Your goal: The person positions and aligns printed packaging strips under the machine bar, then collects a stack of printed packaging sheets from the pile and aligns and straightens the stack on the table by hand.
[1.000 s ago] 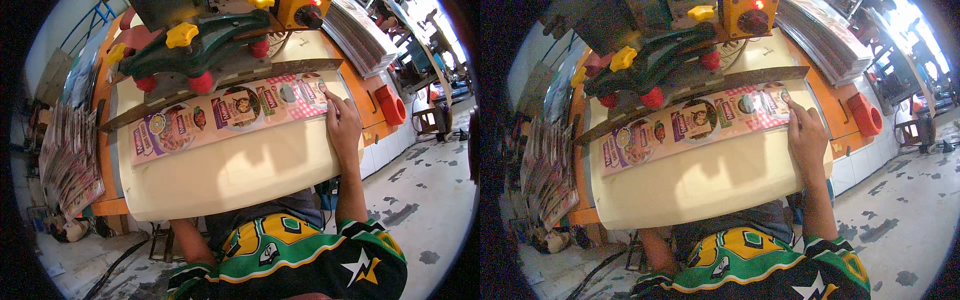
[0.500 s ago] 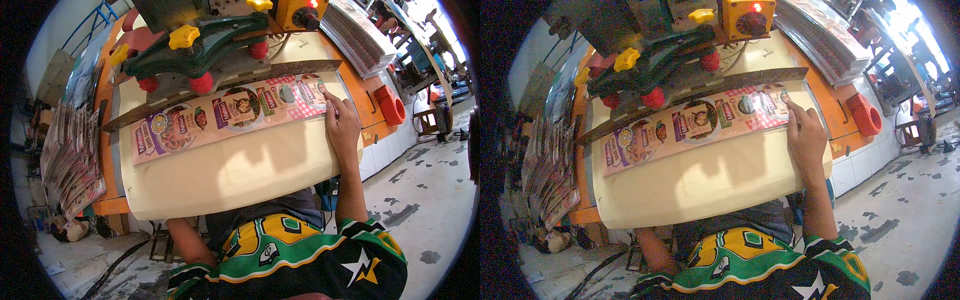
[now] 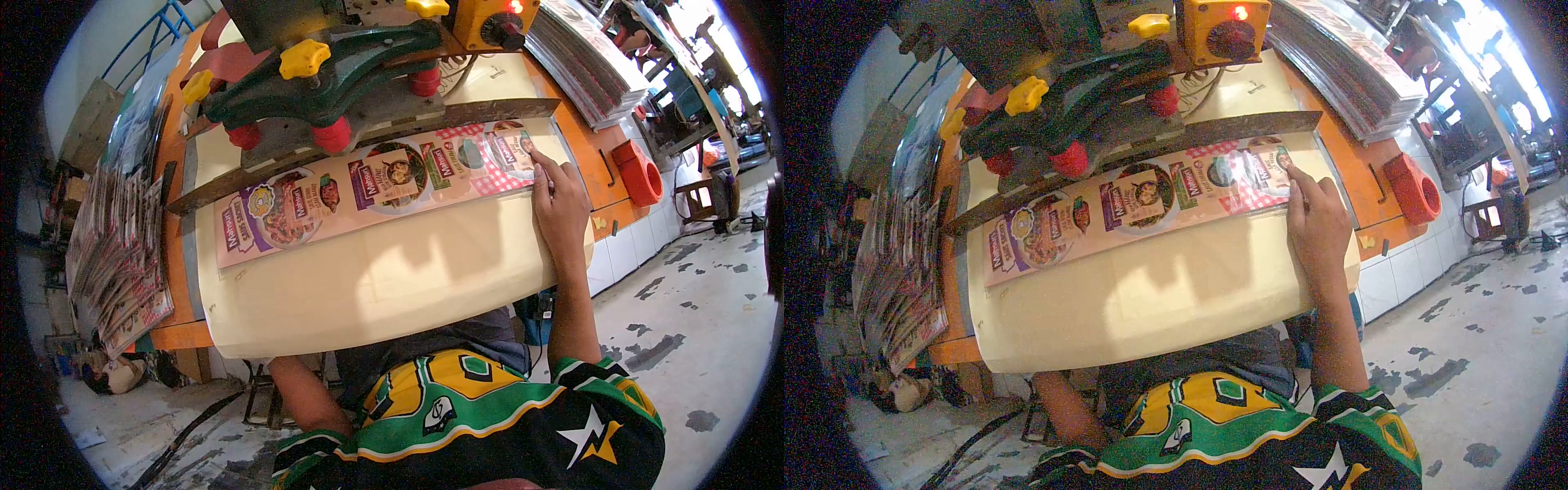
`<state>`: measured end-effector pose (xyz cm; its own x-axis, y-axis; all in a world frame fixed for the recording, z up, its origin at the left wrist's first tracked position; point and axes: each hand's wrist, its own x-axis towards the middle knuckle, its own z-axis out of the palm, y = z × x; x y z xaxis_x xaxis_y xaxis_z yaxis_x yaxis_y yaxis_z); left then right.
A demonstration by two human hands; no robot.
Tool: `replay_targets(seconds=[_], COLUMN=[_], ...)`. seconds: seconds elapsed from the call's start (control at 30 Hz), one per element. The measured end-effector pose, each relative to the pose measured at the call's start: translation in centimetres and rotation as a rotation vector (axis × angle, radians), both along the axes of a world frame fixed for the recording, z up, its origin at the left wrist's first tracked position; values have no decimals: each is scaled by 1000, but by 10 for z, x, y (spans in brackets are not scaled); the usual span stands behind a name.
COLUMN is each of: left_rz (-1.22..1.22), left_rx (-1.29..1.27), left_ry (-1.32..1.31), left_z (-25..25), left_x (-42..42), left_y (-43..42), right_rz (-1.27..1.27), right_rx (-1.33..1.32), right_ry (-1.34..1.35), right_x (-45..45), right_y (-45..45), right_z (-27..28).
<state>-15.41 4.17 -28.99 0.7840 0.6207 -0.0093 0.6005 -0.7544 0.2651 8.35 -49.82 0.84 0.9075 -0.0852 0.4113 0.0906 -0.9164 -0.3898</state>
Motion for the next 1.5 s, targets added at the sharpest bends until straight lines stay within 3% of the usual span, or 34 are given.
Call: replay_targets(seconds=[0.37, 0.97, 1.2, 1.37, 1.5], left_rz=[-57, -419, -590, -864, -983], left_rx=[-5, -182, -314, -296, -352], left_ry=[-21, -63, -50, -144, -22], left_z=[-1, 9, 66, 176, 179], left_x=[-2, 13, 18, 43, 37], left_y=[-22, -156, -209, -262, -276], right_rz=[0, 3, 4, 12, 12], right_rx=[-2, -33, 8, 23, 8], right_ry=[-10, -21, -28, -14, -26], right_x=[-1, 1, -1, -2, -1], right_y=[1, 0, 0, 0, -1], right_z=[1, 0, 2, 2, 1])
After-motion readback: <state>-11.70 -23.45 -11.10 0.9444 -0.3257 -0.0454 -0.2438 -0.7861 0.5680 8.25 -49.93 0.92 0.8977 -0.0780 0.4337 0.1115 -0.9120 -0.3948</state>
